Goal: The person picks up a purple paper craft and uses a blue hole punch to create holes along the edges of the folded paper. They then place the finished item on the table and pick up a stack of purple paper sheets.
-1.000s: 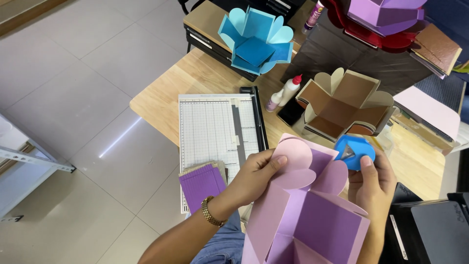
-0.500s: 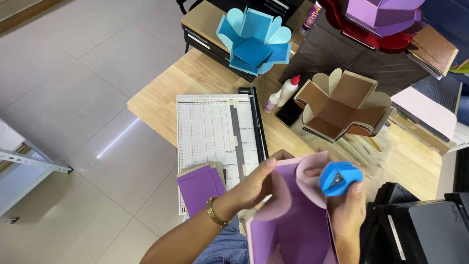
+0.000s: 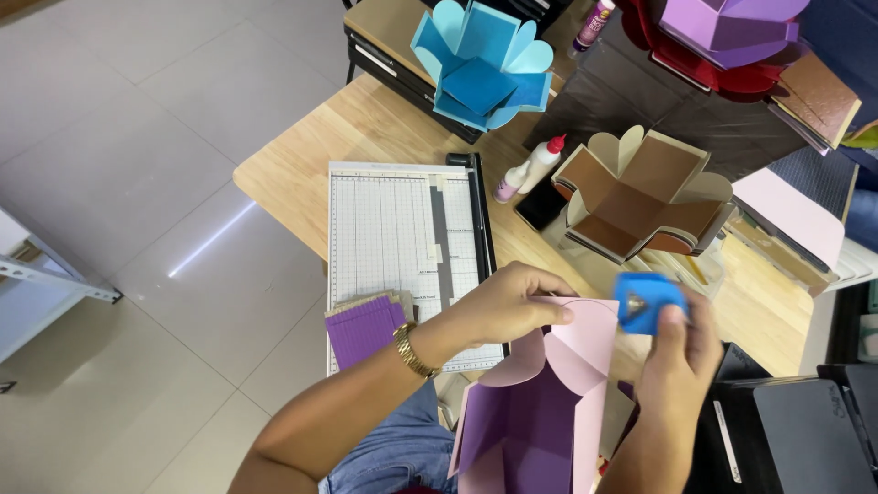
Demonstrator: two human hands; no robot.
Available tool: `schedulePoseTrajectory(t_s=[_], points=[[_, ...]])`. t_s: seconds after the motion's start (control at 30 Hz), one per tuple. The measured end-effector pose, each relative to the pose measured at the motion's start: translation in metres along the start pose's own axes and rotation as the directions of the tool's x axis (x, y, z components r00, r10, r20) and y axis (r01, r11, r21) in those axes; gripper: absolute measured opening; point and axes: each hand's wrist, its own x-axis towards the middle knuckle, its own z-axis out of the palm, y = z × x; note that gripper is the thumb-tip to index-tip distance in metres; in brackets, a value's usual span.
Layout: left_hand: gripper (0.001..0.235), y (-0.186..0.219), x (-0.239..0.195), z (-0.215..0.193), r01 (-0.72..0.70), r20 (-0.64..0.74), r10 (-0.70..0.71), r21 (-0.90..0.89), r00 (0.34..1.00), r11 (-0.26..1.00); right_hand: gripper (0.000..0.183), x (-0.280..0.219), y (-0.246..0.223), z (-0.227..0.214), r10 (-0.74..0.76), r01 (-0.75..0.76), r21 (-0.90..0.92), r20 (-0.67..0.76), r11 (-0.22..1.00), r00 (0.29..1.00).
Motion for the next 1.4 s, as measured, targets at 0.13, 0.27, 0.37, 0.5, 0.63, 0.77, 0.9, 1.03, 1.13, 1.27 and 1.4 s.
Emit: schedulePoseTrajectory(t_s=[0.13,0.27,0.37,0.5,0.63,0.77,0.9,1.03,1.13,1.27,1.4], points=[[0.024,0.003,0.011,0.005,0.101,-0.027,-0.102,-0.026,0.994,0.995,0.042,0.012,-0.024,0.003,-0.043,0.093,-0.231,0.21,0.969,0.977],[0.028,0.004,0.017,0.009,0.197,-0.046,-0.195,0.031,0.98,0.98,0.049,0.019,-0.026,-0.004,-0.032,0.129,-0.293,0.315,0.947,0.949],[0.035,0.0,0.018,0.013,0.215,-0.042,-0.213,0.045,0.976,0.976,0.046,0.02,-0.019,-0.012,0.001,0.119,-0.322,0.35,0.939,0.937],[0.036,0.002,0.015,0.015,0.238,-0.055,-0.236,0.03,0.97,0.971,0.038,0.024,-0.014,-0.018,0.077,0.074,-0.357,0.389,0.931,0.918],[0.036,0.0,0.013,0.019,0.227,-0.084,-0.225,0.011,0.971,0.974,0.034,0.026,-0.009,-0.021,0.149,0.032,-0.427,0.382,0.904,0.912],[0.035,-0.005,0.013,0.022,0.193,-0.095,-0.19,0.017,0.977,0.981,0.035,0.024,-0.002,-0.024,0.13,0.032,-0.38,0.391,0.924,0.911],[0.034,-0.007,0.012,0.022,0.209,-0.083,-0.205,0.03,0.975,0.978,0.037,0.022,0.007,-0.028,0.079,0.082,-0.375,0.395,0.923,0.915],[0.035,-0.012,0.015,0.021,0.187,-0.08,-0.184,0.04,0.98,0.982,0.03,0.019,0.008,-0.026,0.036,0.129,-0.385,0.393,0.914,0.919],[0.036,-0.012,0.017,0.019,0.189,-0.081,-0.183,0.07,0.98,0.98,0.027,0.015,0.007,-0.02,0.025,0.136,-0.414,0.359,0.9,0.933],[0.033,-0.001,0.014,0.014,0.189,-0.074,-0.187,0.03,0.98,0.981,0.029,0.015,0.01,-0.007,0.157,-0.157,0.007,0.018,0.988,0.987],[0.038,0.008,0.004,0.006,0.164,-0.119,-0.165,-0.023,0.979,0.986,0.06,0.002,0.007,-0.02,0.217,-0.247,0.524,0.118,0.815,0.969]])
